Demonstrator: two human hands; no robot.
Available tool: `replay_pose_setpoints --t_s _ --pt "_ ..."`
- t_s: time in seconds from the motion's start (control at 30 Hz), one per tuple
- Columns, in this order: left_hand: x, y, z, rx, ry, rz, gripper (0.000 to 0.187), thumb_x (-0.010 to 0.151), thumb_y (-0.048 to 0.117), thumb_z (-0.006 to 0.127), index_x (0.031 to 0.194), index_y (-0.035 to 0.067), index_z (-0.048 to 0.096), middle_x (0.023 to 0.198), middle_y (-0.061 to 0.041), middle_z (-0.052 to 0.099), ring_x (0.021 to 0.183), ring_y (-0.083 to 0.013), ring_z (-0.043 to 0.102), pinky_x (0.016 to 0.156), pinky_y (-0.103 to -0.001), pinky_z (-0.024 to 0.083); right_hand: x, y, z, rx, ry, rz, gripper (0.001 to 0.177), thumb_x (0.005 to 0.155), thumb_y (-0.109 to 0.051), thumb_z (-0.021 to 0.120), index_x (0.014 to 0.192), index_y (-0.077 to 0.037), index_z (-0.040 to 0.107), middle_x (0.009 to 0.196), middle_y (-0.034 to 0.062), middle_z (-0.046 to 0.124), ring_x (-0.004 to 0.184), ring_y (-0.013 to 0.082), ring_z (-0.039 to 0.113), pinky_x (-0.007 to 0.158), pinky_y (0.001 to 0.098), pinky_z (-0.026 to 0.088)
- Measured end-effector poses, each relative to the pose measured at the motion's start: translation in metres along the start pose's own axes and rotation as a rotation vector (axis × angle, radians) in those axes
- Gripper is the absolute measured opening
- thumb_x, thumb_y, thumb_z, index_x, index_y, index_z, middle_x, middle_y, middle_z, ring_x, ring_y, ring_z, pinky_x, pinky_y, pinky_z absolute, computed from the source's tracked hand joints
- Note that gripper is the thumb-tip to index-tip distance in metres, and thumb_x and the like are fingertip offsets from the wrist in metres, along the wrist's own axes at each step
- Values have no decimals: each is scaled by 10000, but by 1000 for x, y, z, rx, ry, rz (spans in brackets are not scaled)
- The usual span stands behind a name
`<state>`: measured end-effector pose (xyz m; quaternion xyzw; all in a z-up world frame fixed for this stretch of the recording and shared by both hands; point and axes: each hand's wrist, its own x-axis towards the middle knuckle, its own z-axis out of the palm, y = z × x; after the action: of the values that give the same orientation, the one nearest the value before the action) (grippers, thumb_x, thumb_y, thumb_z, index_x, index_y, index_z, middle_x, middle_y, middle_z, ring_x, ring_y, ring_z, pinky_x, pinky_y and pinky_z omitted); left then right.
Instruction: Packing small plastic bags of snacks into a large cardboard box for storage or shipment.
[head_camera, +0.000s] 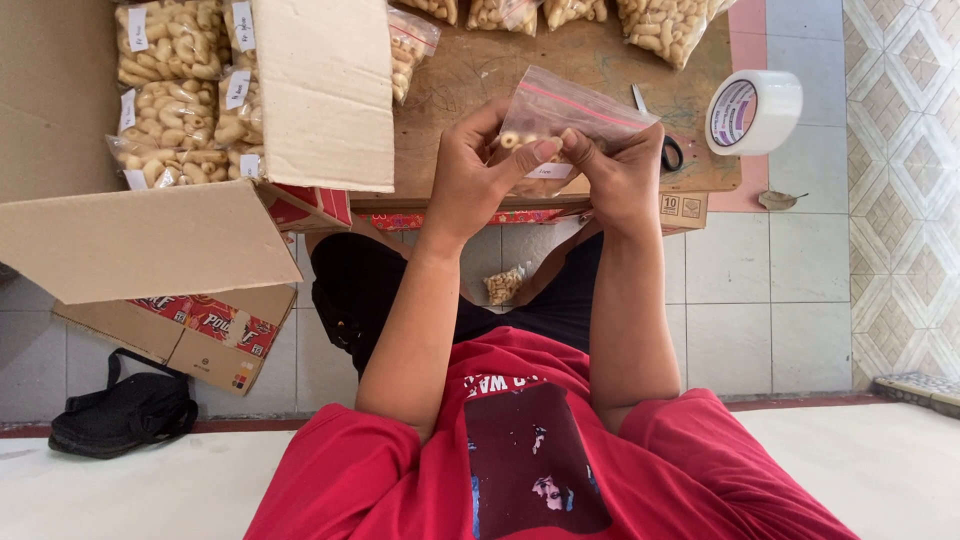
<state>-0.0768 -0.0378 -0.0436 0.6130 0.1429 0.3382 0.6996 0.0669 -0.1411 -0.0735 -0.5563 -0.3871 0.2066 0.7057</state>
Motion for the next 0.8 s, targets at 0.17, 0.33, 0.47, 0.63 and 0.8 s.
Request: replay_pose_setpoints --t_s 0.17,0.33,0.47,0.63,0.8 --pt "1 -12 2 59 110 63 81 951 224 765 958 148 737 827 66 647 747 -40 548 663 -207 442 3 -7 7 -5 -20 11 286 904 -306 840 961 -41 749 885 7 726 817 87 653 717 252 542" --pt "2 -18 1 9 197 67 169 940 270 768 950 104 739 860 17 734 794 -65 661 678 -231 541 4 1 -3 4 -57 17 279 947 -323 796 976 -48 765 880 -6 718 855 93 637 756 247 506" --pt "4 -27 3 -55 198 51 178 942 276 765 951 103 722 865 27 718 819 -66 653 722 -240 545 5 -5 -1 -8 -5 -20 238 966 -248 784 871 -37 729 855 -2 666 823 109 594 724 262 475" --pt "6 -25 8 -113 142 -5 210 963 316 734 999 115 688 927 10 723 863 -94 692 733 -250 585 5 -9 -1 27 32 -6 198 973 -209 777 907 -25 750 926 7 684 869 113 613 698 253 495" --pt "8 -28 9 -174 291 46 155 970 272 724 948 138 650 880 29 664 843 -79 637 727 -251 551 7 -10 -5 49 -70 -49 338 1013 -356 714 1074 -25 748 1022 57 679 980 154 625 844 275 497"
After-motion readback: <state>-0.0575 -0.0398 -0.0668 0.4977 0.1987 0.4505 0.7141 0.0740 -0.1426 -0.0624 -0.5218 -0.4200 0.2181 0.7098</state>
